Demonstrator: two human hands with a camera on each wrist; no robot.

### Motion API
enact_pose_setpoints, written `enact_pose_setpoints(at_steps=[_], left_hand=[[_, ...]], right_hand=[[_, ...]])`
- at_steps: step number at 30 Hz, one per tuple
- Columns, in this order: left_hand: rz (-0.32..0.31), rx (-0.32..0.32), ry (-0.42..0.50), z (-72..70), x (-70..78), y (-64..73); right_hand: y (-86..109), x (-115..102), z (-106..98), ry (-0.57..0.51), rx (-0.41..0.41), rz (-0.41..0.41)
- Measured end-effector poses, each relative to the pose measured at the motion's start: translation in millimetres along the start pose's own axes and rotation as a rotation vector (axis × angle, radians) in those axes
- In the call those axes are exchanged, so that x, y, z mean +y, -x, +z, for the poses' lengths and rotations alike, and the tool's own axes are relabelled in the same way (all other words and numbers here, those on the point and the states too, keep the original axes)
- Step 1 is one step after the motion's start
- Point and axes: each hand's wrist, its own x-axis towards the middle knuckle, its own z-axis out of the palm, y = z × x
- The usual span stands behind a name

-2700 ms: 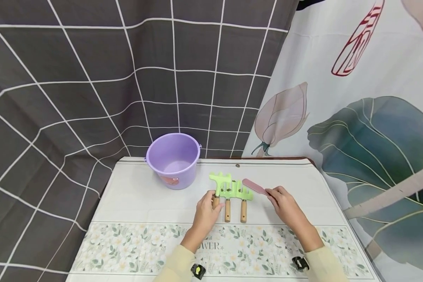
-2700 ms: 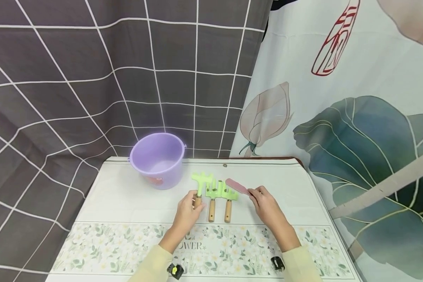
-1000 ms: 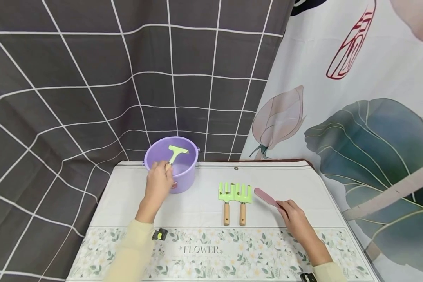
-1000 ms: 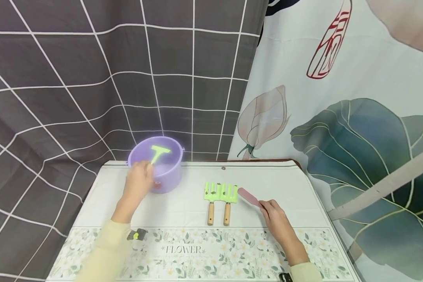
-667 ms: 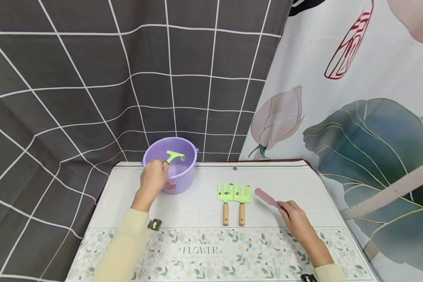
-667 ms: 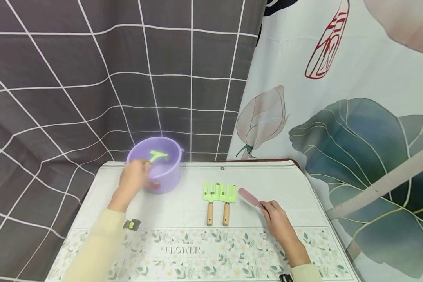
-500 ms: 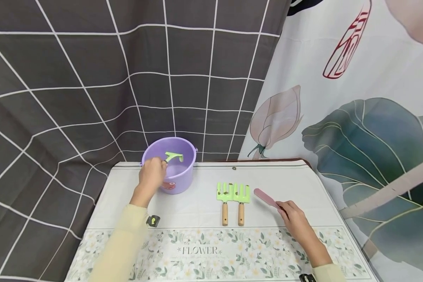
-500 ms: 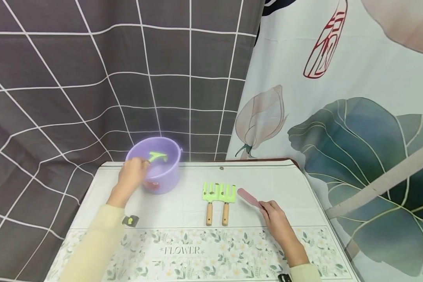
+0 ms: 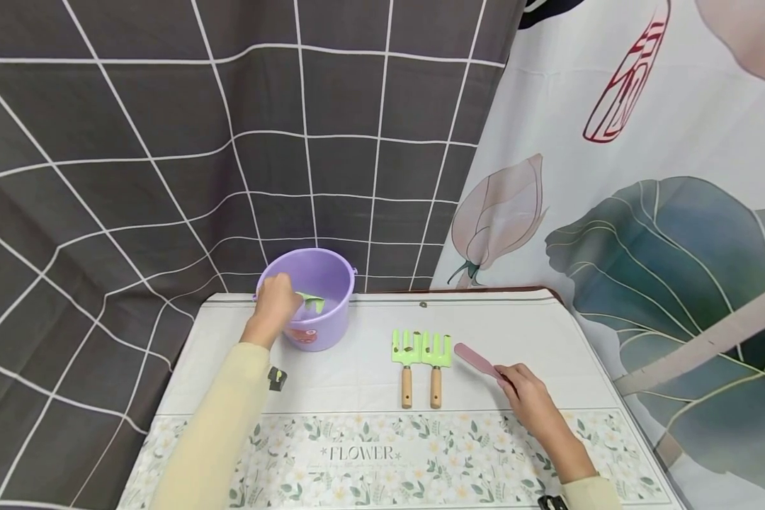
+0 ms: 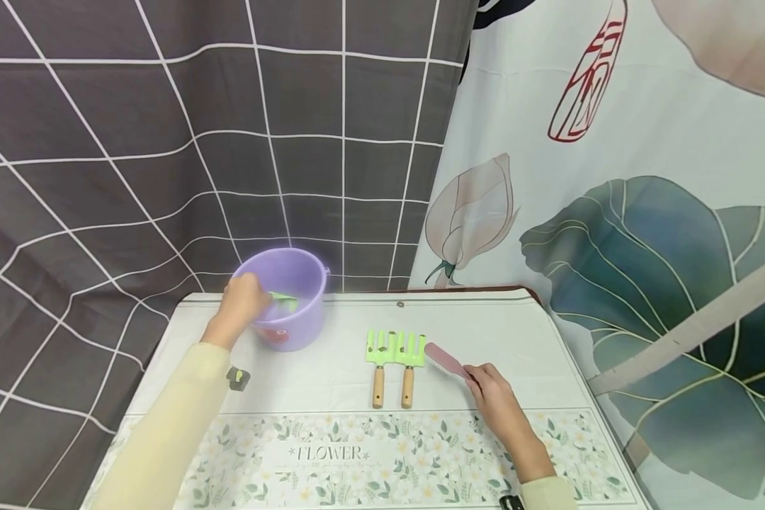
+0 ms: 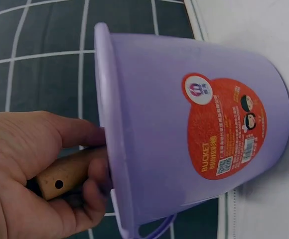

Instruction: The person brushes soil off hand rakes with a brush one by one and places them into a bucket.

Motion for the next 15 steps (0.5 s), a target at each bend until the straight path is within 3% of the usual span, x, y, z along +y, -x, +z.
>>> enact_pose_setpoints(at_steps=[6,15], left_hand=[[-0.068,-0.078,0.021,6.7,0.4,-9.0],[-0.105,-0.046,0.108,18.2,0.4,-15.7]], right_hand=[[2.1,2,1,-0.001,0.017,-0.012],[3.6,1,-1,-0.006,-0.005,0.005]])
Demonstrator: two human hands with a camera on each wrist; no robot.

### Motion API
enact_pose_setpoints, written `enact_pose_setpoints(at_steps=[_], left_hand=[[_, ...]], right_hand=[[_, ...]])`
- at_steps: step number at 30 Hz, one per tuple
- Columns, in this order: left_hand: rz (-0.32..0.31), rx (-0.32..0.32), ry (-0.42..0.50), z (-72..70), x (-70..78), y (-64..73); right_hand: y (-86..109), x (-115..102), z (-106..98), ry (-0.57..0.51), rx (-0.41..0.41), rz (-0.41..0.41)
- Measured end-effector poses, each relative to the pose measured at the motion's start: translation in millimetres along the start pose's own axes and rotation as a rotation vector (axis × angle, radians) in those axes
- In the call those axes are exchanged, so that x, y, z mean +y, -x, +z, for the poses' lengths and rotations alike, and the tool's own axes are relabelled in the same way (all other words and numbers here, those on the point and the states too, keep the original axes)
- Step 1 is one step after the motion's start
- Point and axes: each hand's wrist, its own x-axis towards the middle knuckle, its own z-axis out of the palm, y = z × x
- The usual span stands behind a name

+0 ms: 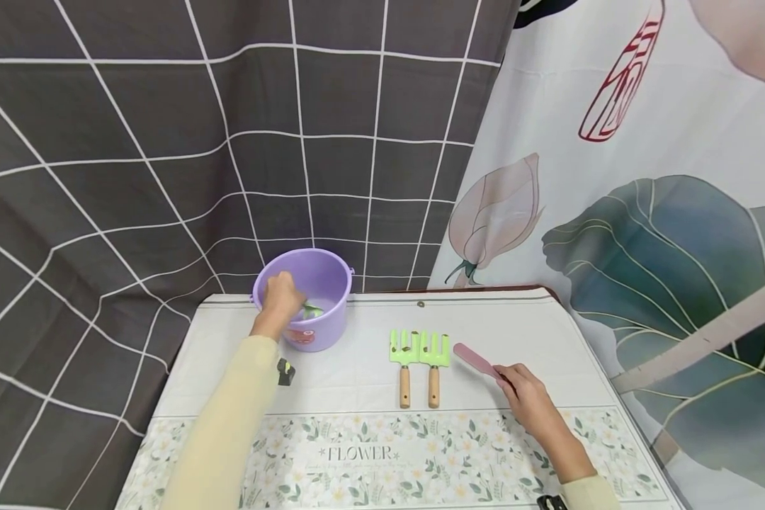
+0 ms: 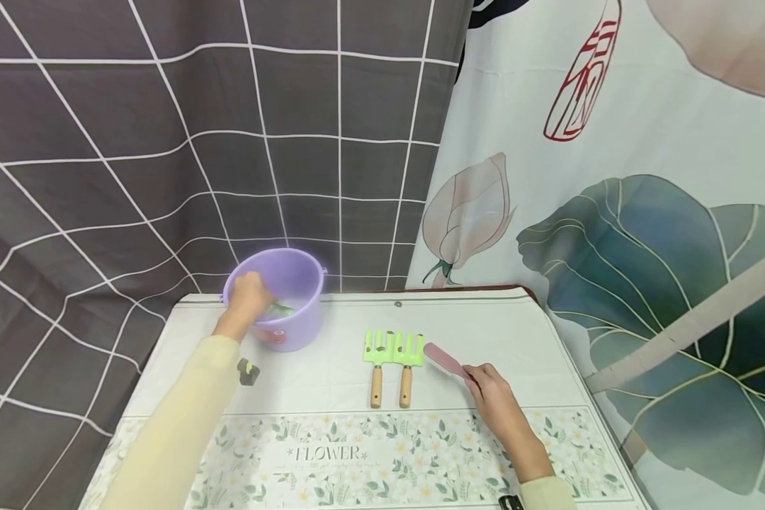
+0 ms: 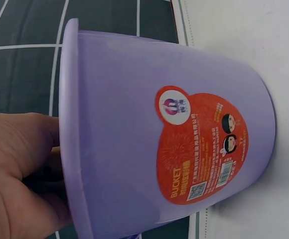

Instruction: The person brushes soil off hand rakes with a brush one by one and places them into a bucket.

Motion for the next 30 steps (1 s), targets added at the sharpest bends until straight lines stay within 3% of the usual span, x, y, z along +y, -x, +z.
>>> enact_pose_setpoints(at_steps=[5,10,16,30], left_hand=[[-0.01,0.022,0.038,4.6,3.5,-8.4],[-0.019,0.049,0.014,8.0,5.7,-16.6],[-0.085,0.011,-0.006,11.2,4.4,-22.2],[-0.126,-0.018,-0.05,15.7,5.4,-29.2]], right_hand=[[-1.3,-1,-1,0.005,0.017,-0.013],[-1.1,-1,-2,0.005,0.028,-0.024],[-0.2,0,-2,0.003,0.03,-0.032],[0.6,3,-2,-0.005,0.006,-0.008]])
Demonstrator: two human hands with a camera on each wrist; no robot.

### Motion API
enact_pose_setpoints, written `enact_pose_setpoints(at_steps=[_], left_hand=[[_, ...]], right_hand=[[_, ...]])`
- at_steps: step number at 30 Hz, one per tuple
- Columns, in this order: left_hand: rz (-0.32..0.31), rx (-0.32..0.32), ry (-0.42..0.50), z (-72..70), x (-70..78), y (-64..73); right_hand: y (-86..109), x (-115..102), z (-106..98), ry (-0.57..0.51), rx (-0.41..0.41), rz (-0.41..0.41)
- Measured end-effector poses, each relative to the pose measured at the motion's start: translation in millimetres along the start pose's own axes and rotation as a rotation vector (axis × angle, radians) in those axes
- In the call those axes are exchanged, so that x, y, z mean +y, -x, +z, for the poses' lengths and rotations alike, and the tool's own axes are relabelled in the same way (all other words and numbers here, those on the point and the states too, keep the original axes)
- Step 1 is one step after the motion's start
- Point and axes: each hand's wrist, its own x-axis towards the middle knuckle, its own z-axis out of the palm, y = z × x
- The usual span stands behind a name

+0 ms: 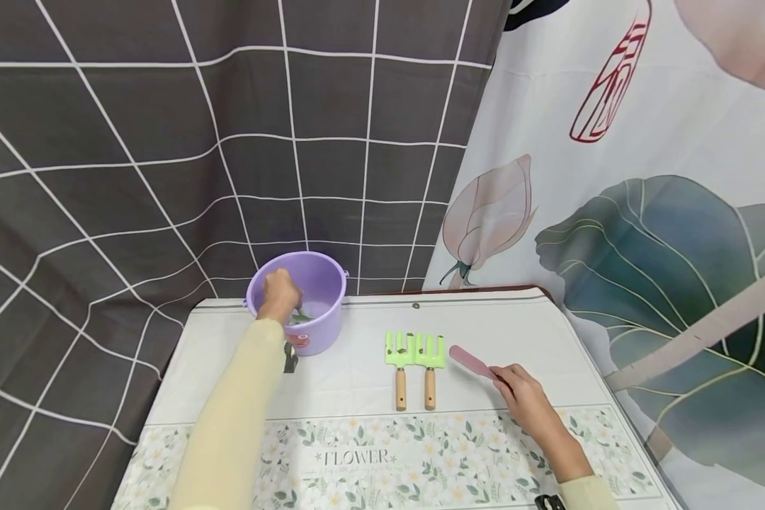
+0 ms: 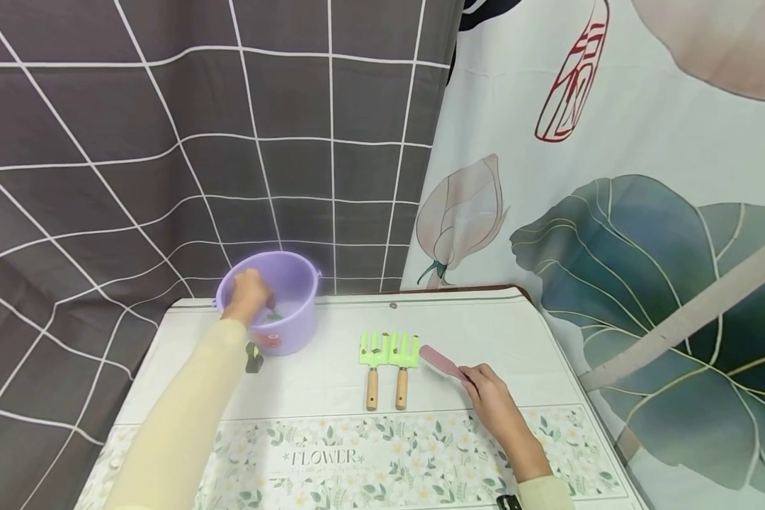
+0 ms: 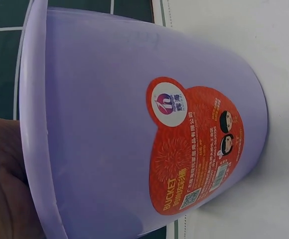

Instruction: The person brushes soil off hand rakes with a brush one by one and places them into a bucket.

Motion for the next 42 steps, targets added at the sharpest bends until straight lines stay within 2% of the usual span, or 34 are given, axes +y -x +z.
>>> enact_pose_setpoints(at_steps=[9,16,22,33,38,42], left_hand=[[-0.012,-0.028,-0.017,0.7,-0.5,-7.0],[0.03,0.004,0.059,-6.5,1.0,-6.1],[0.056,0.008,0.049,-12.8,2.6,-2.0],[0.129,0.04,0.051,-22.5,14.0,7.5],[0.167,0.059,0.091,-24.8,20.4,18.7],[0.231,0.087,0.106,-25.8,27.5,31.4]], right_hand=[[2.6,0,-1,-0.004,-0.034,0.04],[3.3,0,-2,-0.004,-0.042,0.047],[2.2,-2,-3,-0.004,-0.049,0.057],[1.4,-2,-4,0.006,-0.045,0.065],[1.3,-2,-4,0.006,-0.046,0.066],[1.5,-1,-3,0.003,-0.04,0.054]])
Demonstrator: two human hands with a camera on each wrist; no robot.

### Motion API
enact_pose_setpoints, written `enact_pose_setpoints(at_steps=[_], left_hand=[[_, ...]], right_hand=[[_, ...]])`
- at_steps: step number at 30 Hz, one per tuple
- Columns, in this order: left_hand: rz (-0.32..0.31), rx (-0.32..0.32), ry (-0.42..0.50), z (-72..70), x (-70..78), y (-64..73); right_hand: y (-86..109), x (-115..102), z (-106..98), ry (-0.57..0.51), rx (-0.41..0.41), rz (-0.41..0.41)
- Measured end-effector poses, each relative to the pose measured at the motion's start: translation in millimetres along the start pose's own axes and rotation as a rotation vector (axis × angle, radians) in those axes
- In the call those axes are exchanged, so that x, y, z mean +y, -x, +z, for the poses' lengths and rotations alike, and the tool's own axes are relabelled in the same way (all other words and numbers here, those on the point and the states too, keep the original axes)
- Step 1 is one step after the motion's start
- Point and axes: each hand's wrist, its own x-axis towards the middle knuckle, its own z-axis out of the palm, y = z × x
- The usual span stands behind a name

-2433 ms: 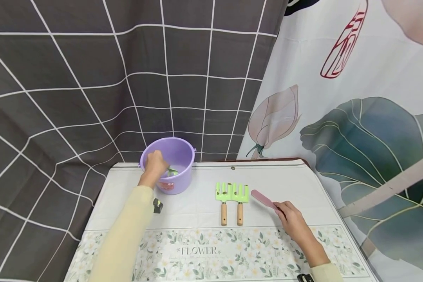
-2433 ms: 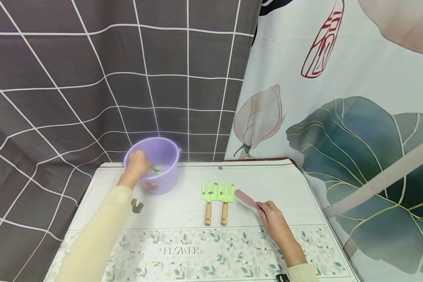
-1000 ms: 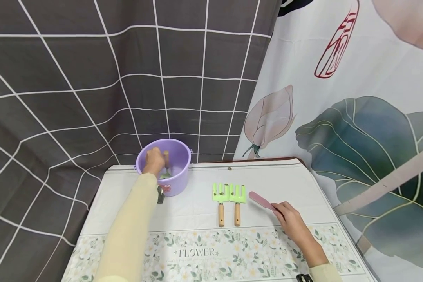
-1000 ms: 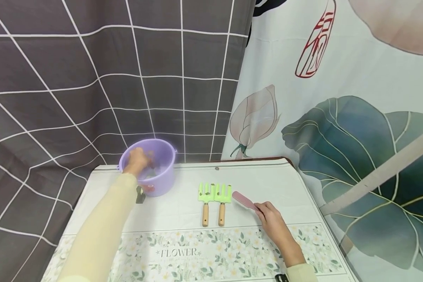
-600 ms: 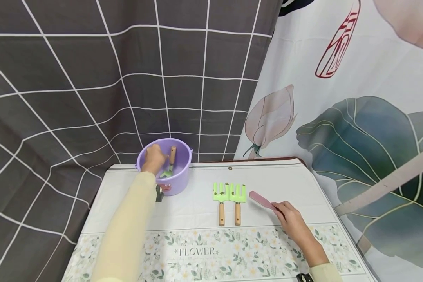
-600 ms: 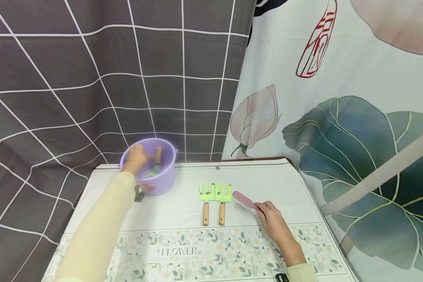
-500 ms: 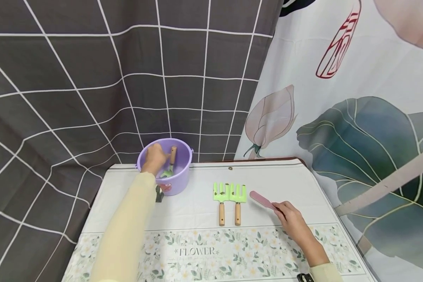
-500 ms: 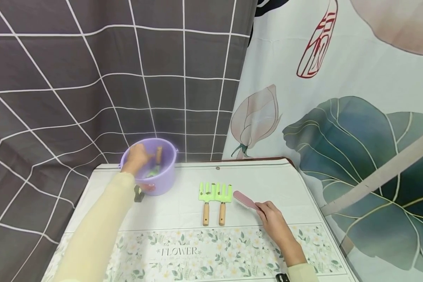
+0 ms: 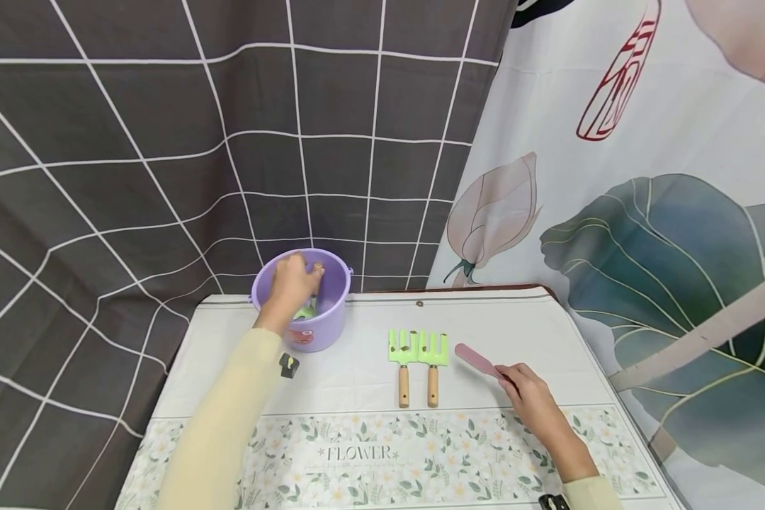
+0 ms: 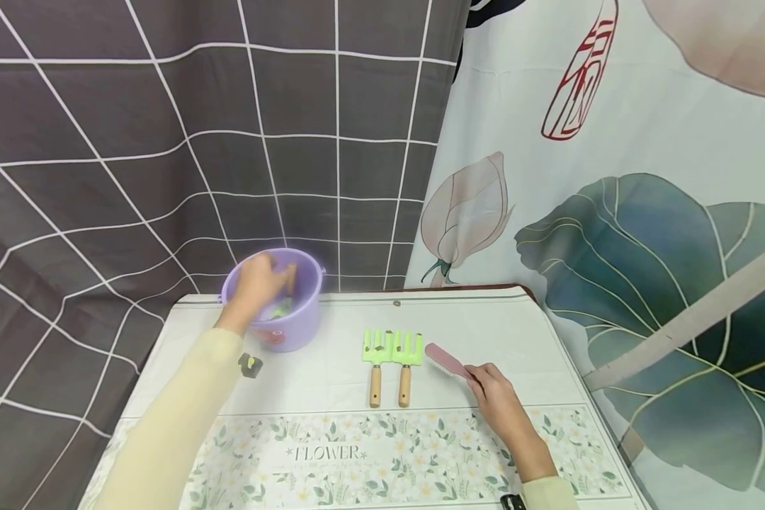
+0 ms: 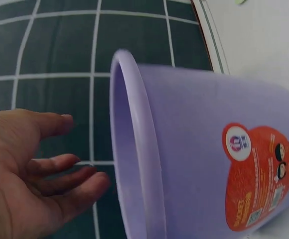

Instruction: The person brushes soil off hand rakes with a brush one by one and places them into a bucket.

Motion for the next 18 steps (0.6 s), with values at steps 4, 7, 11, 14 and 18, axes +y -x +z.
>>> enact_pose_setpoints(at_steps=[4,7,11,14,18], left_hand=[[0.105,0.02,0.016,0.0,8.9,9.9],[0.161,0.037,0.013,0.5,12.5,15.3],[0.224,0.064,0.007,2.2,13.9,22.0],[0.301,0.099,0.017,5.8,13.4,28.8],[0.415,0.196,0.063,14.5,11.1,39.6]], right_hand=[[-0.2,0,1,0.0,0.019,-0.014],[-0.4,0,2,0.001,0.03,-0.022],[-0.5,-1,1,0.001,0.031,-0.02],[-0.1,-1,1,0.001,0.034,-0.02],[0.3,-1,2,0.005,0.05,-0.039]])
